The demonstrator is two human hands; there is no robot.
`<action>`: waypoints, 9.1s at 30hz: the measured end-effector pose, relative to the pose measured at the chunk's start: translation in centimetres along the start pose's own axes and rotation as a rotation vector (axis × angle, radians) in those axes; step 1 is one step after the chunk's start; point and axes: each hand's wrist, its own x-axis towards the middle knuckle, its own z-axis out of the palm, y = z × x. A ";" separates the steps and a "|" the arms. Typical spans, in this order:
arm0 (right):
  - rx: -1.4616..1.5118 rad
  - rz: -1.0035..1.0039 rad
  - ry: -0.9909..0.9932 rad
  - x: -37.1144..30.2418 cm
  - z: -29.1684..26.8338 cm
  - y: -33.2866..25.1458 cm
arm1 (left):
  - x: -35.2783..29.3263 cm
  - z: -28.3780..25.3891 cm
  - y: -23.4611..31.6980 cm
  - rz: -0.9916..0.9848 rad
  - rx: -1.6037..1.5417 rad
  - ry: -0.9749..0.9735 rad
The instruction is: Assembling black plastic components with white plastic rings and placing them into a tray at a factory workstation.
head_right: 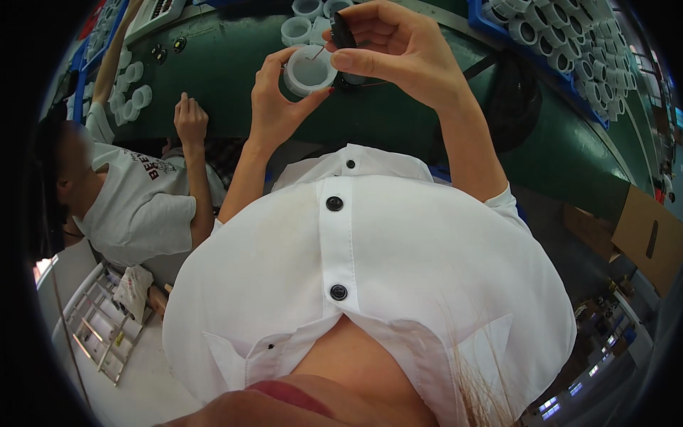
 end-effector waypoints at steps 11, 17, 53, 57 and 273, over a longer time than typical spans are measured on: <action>0.003 -0.009 -0.002 -0.1 -0.1 -0.1 | 0.0 0.1 -0.2 0.038 0.069 0.004; 0.003 -0.018 -0.013 -0.1 0.0 -0.2 | 0.0 -0.1 0.0 -0.003 0.066 0.004; -1.076 -0.642 0.110 -0.7 2.9 3.1 | 0.9 -0.2 1.1 -0.479 -0.727 -0.185; -1.126 -0.638 0.077 -0.6 2.8 3.4 | 0.7 -0.3 0.9 -0.379 -0.724 -0.213; -0.861 0.310 0.440 -3.8 -5.1 15.4 | -2.7 8.3 -11.2 -0.733 -0.541 -0.223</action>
